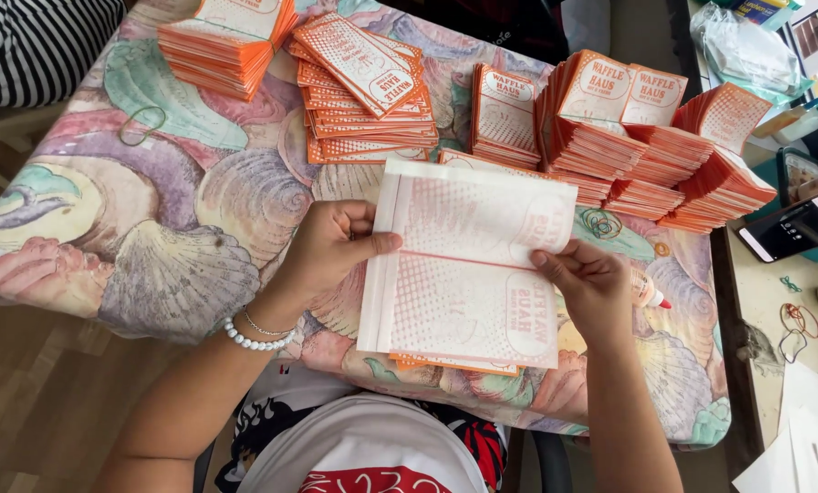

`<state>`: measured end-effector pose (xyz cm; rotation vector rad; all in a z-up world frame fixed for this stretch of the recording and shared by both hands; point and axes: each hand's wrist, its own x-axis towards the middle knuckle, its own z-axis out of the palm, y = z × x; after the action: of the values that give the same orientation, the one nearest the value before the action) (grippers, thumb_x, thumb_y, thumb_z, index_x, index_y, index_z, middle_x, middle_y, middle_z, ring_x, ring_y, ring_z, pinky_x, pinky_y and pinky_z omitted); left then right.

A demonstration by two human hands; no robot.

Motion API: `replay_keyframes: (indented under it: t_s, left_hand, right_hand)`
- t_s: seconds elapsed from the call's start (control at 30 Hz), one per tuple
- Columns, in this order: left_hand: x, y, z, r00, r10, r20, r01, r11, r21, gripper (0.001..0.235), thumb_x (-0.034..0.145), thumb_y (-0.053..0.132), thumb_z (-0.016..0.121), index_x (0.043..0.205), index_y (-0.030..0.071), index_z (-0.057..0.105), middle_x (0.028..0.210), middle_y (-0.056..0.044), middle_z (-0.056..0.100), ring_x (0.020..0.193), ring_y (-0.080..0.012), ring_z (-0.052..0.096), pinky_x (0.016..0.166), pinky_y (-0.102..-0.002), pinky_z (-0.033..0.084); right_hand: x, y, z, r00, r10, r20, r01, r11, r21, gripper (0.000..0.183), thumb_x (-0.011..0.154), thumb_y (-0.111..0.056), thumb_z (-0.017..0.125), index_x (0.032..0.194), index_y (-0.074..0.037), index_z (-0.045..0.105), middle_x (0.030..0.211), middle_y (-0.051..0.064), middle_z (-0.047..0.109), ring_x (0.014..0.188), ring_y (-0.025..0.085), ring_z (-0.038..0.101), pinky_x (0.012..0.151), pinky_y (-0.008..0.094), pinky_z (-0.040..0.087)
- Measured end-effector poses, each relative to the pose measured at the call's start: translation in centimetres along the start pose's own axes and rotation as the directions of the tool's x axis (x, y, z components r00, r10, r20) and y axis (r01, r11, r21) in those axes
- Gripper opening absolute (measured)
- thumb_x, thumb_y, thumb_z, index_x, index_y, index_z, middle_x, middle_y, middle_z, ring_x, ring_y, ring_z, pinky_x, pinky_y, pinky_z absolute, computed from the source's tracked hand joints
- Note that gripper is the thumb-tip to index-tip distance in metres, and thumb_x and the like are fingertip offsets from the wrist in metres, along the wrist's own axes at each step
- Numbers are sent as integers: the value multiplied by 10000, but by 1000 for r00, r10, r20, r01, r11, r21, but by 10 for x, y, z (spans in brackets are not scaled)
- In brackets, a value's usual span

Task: Sorting and stacking paper bags on a table to organize them into neat piles.

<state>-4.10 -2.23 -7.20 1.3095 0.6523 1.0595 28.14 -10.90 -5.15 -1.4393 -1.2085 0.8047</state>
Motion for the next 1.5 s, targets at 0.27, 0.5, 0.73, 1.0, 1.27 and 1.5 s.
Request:
replay_keyframes:
  t_s: [0.27, 0.5, 0.73, 1.0, 1.27, 1.5]
  left_hand:
    - [-26, 6, -33, 989, -26, -147, 28, 1000, 12, 223, 776, -4, 823, 970, -75, 739, 756, -203, 758, 639, -206, 719, 610, -277, 575]
    - [-41, 36, -112, 855, 88, -512, -64, 996, 64, 327, 815, 90, 834, 1098, 0, 697, 961, -100, 732, 842, -117, 696, 763, -236, 602]
    - [-42, 28, -58, 919, 99, -381, -77, 994, 74, 215, 801, 75, 858, 945, 13, 711, 692, -90, 711, 605, -89, 648, 564, -190, 502]
    - [-29, 1, 4, 986, 52, -159, -47, 998, 39, 158, 804, 30, 821, 926, -31, 740, 724, -150, 761, 704, -142, 693, 617, -262, 568]
    - [-27, -8, 5, 999, -28, -35, 27, 999, -25, 212, 835, 6, 777, 1035, -55, 739, 833, -125, 789, 825, -122, 683, 724, -280, 607]
    - [-31, 19, -32, 970, 72, -231, -74, 997, 1, 118, 805, 22, 812, 864, -12, 715, 692, -133, 720, 644, -155, 683, 623, -275, 586]
  right_hand:
    - [-8, 35, -29, 999, -27, -25, 25, 997, -68, 90, 899, -38, 814, 950, 11, 758, 688, 80, 701, 675, 91, 639, 788, 295, 586]
    - [-23, 62, -29, 871, -372, 320, 480, 783, -396, 364, 848, 132, 595, 1015, -108, 812, 1033, 58, 768, 1142, 271, 676, 963, 396, 559]
    - [-27, -17, -37, 837, -275, 474, 423, 874, -240, 718, 696, 226, 421, 1329, -2, 669, 1440, 252, 616, 1390, 465, 474, 1099, 594, 413]
    - [-26, 0, 4, 980, -152, 128, 138, 984, 114, 517, 807, -75, 753, 1274, 108, 628, 1061, 260, 704, 981, 328, 700, 900, 430, 561]
    - [-34, -49, 28, 1000, 1, -27, -5, 994, -110, 112, 824, -58, 863, 794, -2, 771, 602, 77, 716, 640, 50, 576, 611, 202, 507]
    - [-25, 37, -18, 987, -93, -132, 60, 970, -236, 170, 849, -124, 885, 778, -11, 779, 607, 122, 685, 635, 118, 555, 660, 307, 486]
